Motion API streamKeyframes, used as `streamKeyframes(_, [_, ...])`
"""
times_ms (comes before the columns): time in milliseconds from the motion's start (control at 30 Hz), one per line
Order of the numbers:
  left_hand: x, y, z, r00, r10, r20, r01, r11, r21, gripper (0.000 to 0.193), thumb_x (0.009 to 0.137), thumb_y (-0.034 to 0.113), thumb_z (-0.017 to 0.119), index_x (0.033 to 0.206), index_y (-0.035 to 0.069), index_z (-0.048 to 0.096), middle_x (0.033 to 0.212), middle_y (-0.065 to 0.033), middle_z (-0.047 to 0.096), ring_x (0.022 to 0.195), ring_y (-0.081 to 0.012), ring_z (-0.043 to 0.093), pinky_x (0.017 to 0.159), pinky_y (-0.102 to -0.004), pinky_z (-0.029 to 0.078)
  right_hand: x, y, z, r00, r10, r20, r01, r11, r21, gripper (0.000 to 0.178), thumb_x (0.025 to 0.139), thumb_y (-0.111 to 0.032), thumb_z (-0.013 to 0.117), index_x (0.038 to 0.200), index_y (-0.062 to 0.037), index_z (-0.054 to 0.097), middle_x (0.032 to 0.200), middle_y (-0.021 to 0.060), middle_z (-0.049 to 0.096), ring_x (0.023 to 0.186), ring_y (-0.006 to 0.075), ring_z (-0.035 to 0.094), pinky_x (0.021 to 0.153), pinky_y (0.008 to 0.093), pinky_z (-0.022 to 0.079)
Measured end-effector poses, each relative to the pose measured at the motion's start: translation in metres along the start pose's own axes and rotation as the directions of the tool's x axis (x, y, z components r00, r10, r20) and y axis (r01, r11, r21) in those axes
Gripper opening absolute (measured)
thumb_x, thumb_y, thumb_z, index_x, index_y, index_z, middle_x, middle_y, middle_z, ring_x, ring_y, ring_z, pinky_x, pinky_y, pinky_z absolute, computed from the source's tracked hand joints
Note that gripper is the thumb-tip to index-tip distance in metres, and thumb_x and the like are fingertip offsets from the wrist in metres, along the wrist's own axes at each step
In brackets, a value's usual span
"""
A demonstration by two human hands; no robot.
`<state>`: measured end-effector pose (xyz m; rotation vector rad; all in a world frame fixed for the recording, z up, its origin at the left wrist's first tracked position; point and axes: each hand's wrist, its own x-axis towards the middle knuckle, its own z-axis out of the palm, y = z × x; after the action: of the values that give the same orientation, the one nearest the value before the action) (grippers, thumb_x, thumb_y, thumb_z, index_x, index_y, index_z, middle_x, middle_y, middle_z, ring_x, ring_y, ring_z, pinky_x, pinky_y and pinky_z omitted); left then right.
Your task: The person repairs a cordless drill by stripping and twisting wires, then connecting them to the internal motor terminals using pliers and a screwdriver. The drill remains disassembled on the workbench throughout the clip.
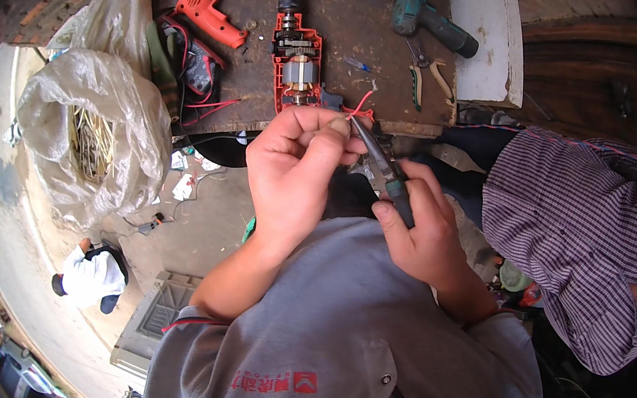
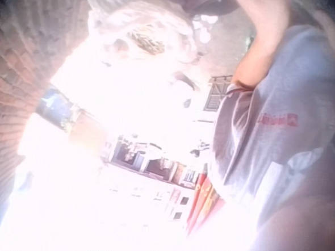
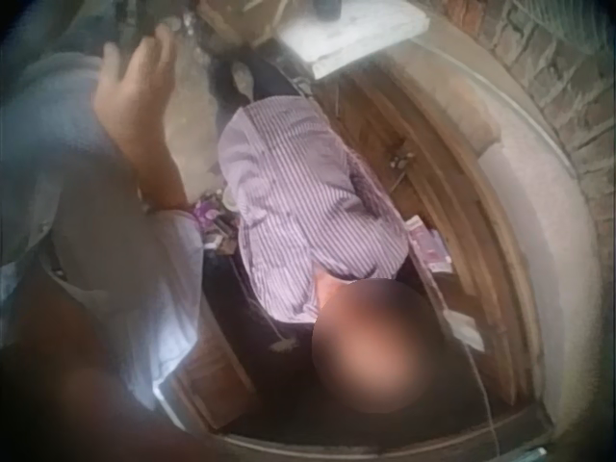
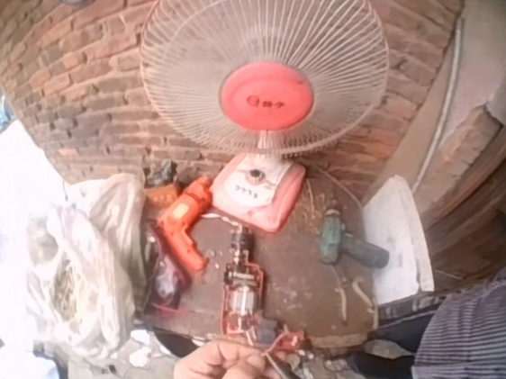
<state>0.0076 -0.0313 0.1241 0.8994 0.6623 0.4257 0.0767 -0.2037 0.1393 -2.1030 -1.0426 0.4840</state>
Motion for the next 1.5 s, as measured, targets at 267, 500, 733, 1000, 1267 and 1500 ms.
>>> streamKeyframes(267, [0.008, 0.012, -0.014, 0.925, -0.329, 0.192, 0.372, 0.886, -0.276, 0.012, 0.098, 0.013, 0.057, 0.096, 0.001, 0.059, 0.082, -0.0081, 0.063, 0.064, -0.0207, 0.068, 0.054, -0.0288, 0.055, 0.001, 0.040, -0.025, 0.986, -0.161, -0.054, 0.162, 0.986, 0.029, 0.023, 0.086, -0.007, 0.074, 0.100, 0.0061, 0.062, 0.124, 0.0245, 0.059, 0.107, 0.0389, 0.064, 0.092, 0.0426, 0.052])
streamKeyframes(500, [0.008, 0.016, -0.014, 0.827, -0.354, 0.437, 0.531, 0.747, -0.401, 0.008, 0.096, 0.007, 0.057, 0.096, 0.000, 0.061, 0.074, -0.0042, 0.052, 0.053, -0.0139, 0.051, 0.048, -0.0280, 0.044, 0.024, 0.045, -0.037, 0.937, -0.341, -0.071, 0.337, 0.939, -0.069, 0.026, 0.075, -0.002, 0.078, 0.094, 0.0055, 0.063, 0.119, 0.0222, 0.060, 0.100, 0.0379, 0.062, 0.087, 0.0438, 0.052])
streamKeyframes(733, [0.008, 0.016, -0.016, 0.810, -0.348, 0.472, 0.539, 0.760, -0.364, 0.007, 0.096, 0.007, 0.057, 0.095, 0.001, 0.059, 0.074, -0.0042, 0.053, 0.050, -0.0159, 0.051, 0.045, -0.0272, 0.037, 0.030, 0.042, -0.037, 0.910, -0.407, -0.076, 0.398, 0.911, -0.111, 0.026, 0.072, -0.001, 0.078, 0.092, 0.0038, 0.063, 0.116, 0.0213, 0.062, 0.098, 0.0376, 0.063, 0.083, 0.0443, 0.053])
streamKeyframes(1000, [0.012, 0.015, -0.018, 0.783, -0.333, 0.526, 0.557, 0.752, -0.353, 0.005, 0.095, 0.006, 0.058, 0.095, 0.001, 0.059, 0.073, -0.0041, 0.054, 0.050, -0.0159, 0.051, 0.044, -0.0270, 0.035, 0.031, 0.040, -0.042, 0.899, -0.431, -0.078, 0.417, 0.897, -0.149, 0.026, 0.070, -0.002, 0.079, 0.089, 0.0029, 0.062, 0.113, 0.0198, 0.062, 0.096, 0.0369, 0.063, 0.081, 0.0437, 0.053])
streamKeyframes(1267, [0.011, 0.015, -0.018, 0.781, -0.325, 0.534, 0.553, 0.757, -0.348, 0.005, 0.095, 0.004, 0.060, 0.097, 0.000, 0.062, 0.073, -0.0033, 0.054, 0.052, -0.0145, 0.052, 0.045, -0.0268, 0.038, 0.030, 0.036, -0.052, 0.900, -0.434, -0.036, 0.416, 0.882, -0.221, 0.030, 0.065, 0.000, 0.080, 0.087, 0.0017, 0.059, 0.115, 0.0190, 0.061, 0.098, 0.0370, 0.064, 0.079, 0.0438, 0.054])
streamKeyframes(1500, [0.011, 0.015, -0.020, 0.782, -0.310, 0.541, 0.526, 0.794, -0.306, 0.007, 0.093, 0.001, 0.062, 0.099, -0.001, 0.064, 0.074, -0.0046, 0.058, 0.052, -0.0145, 0.054, 0.045, -0.0266, 0.039, 0.028, 0.039, -0.053, 0.887, -0.461, -0.034, 0.442, 0.867, -0.230, 0.033, 0.060, 0.001, 0.081, 0.084, 0.0013, 0.058, 0.112, 0.0180, 0.060, 0.096, 0.0365, 0.064, 0.075, 0.0427, 0.055])
